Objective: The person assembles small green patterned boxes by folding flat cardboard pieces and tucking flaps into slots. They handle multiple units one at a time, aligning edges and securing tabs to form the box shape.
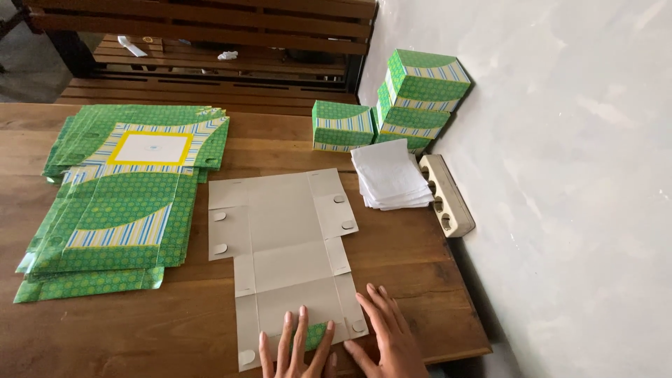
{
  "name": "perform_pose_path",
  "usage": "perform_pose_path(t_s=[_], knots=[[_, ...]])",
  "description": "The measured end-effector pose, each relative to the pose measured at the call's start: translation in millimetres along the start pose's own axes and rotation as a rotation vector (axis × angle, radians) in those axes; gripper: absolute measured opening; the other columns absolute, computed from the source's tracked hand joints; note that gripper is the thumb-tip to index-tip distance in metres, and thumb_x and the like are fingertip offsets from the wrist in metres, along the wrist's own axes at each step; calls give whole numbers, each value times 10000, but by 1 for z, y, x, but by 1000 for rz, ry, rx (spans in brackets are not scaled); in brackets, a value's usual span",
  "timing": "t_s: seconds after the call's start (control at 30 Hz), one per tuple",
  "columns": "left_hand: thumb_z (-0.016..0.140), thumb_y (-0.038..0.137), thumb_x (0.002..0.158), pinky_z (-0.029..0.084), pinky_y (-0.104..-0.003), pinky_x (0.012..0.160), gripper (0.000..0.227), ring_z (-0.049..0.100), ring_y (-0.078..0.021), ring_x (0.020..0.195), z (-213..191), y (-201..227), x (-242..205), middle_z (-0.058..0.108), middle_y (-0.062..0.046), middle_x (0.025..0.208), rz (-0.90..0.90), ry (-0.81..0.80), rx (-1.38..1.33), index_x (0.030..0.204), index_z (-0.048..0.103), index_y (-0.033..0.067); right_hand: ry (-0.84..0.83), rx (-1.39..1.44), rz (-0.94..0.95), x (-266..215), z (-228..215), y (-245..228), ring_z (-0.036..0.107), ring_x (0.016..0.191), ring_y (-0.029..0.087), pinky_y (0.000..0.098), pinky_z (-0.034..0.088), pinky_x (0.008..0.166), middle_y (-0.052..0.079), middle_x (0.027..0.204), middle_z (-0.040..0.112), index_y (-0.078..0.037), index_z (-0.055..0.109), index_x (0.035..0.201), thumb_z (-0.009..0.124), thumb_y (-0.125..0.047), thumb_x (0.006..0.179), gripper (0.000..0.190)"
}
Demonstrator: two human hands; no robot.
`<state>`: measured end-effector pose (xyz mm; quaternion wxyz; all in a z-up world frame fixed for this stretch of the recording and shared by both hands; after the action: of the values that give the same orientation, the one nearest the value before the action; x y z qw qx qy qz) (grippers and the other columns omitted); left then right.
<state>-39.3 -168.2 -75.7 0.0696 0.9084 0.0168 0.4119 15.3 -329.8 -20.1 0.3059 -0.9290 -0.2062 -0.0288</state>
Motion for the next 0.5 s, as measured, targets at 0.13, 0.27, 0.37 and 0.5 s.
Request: perform_pose_path(t_s=[0.13, 0.27, 0.37, 0.5], knots=[[562, 450, 902, 440, -647, 1064, 395, 570, -290, 1357, 0, 0, 1, 614, -78, 1445, -27, 26, -25, 1285, 660, 453, 15, 28, 107, 4, -1, -2, 279, 1556, 227, 485, 323, 1174, 11, 1640, 410, -200, 461, 1532, 653, -452, 948, 664], [565, 470, 925, 437, -638, 1080, 417, 542, -289, 1391, -3, 0, 2, 590, -74, 1478, -23, 16, -13, 1338, 624, 456, 94, -92, 96, 8, 5, -1, 376, 1481, 246, 493, 382, 1109, 1, 1577, 465, -211, 486, 1511, 677, -463, 910, 680], [551, 444, 944, 441, -645, 1078, 368, 585, -300, 1350, -3, 2, 3, 626, -74, 1434, -52, 66, -48, 1300, 644, 451, 127, -147, 120, 16, 6, -4, 424, 1416, 255, 480, 484, 1027, -20, 1525, 506, -247, 495, 1491, 672, -482, 902, 658], [588, 456, 880, 424, -645, 1081, 394, 569, -302, 1358, -1, 0, 1, 618, -88, 1439, -34, 44, -48, 1263, 676, 423, 64, -76, 126, 35, 3, -14, 407, 1432, 266, 481, 546, 976, 34, 1523, 471, -207, 463, 1495, 629, -457, 944, 628]])
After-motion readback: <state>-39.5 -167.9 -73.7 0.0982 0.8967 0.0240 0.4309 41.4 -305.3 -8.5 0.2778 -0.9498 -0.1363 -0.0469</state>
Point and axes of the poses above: each hand's wrist, its own x-axis towards the middle knuckle, its own z-axis out of the palm, y = z × x, the point moved 3 cm from there along x, towards the middle knuckle
